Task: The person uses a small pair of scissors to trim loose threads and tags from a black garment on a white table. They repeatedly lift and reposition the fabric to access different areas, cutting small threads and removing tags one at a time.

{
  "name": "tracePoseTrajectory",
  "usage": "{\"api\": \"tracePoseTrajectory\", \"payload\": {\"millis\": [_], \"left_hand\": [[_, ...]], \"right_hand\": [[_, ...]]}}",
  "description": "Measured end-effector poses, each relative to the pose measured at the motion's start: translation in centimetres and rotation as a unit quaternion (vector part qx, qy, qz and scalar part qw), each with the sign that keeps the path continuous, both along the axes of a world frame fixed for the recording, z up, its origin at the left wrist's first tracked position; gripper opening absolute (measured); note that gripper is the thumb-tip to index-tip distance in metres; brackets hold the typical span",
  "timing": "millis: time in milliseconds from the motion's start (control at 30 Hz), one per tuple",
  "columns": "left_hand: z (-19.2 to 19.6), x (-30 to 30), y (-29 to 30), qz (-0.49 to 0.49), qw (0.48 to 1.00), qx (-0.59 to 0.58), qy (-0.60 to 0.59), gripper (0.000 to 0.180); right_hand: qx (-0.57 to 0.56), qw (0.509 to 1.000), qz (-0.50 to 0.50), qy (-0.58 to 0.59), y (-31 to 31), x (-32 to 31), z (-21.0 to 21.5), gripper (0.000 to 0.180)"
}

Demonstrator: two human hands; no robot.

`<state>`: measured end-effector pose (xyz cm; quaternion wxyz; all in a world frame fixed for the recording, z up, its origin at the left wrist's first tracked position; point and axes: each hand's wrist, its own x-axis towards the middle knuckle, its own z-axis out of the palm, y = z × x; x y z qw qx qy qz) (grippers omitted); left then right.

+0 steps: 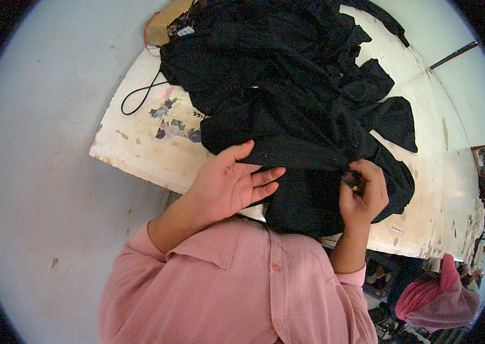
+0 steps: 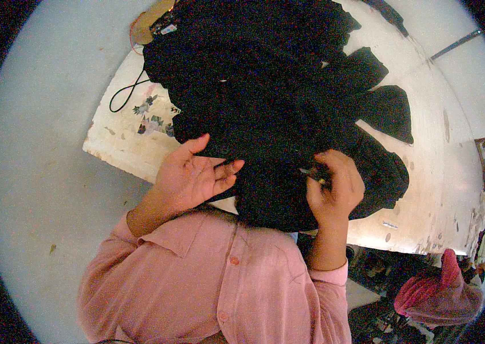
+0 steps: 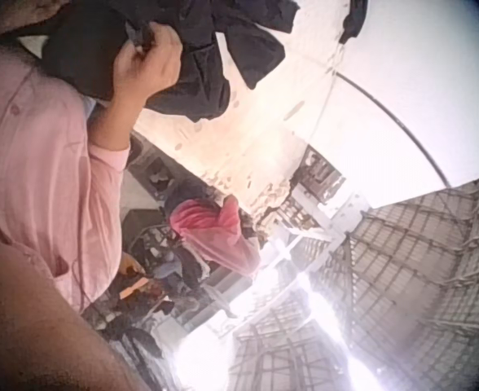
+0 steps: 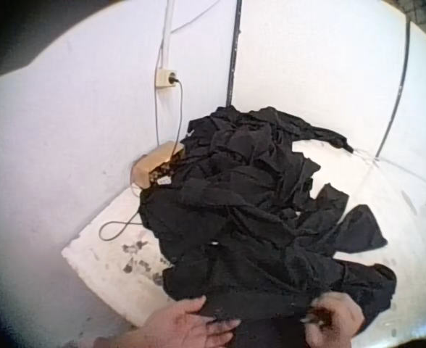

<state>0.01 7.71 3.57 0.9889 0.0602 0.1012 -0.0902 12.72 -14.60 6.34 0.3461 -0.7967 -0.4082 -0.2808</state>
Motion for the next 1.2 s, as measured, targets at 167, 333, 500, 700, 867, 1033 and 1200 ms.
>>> {"api": "tracePoseTrajectory", "payload": {"millis": [167,333,500,700,867,1033,1200], "left_hand": [[1.7,0.3,-0.4,0.115,0.948,0.294,0.03,0.027],[1.8,1.2,-0.9,0.137,0.925,0.353,0.042,0.019],[1.9,0.9,-1.6,0.143,0.905,0.397,0.05,0.016],[2.1,0.6,-1.5,0.104,0.91,0.396,0.059,0.018],[2.3,0.3,-1.7,0.109,0.905,0.408,0.056,0.02],[2.8,0.4,-1.7,0.106,0.905,0.407,0.064,0.024],[2.7,0.3,-1.8,0.097,0.895,0.432,0.061,0.033]], "right_hand": [[-0.049,0.997,-0.014,0.062,-0.9,-0.4,0.1,0.029],[-0.059,0.996,-0.018,0.063,0.6,-1.0,2.0,0.056],[-0.087,0.989,0.082,0.088,2.2,-3.1,3.6,0.045],[-0.127,0.978,0.122,0.112,3.3,-3.1,3.0,0.037],[-0.104,0.967,0.177,0.151,3.5,-2.3,2.5,0.032],[-0.064,0.936,0.239,0.25,3.5,-1.7,2.1,0.03],[-0.063,0.932,0.253,0.254,3.7,-1.6,2.2,0.03]]}}
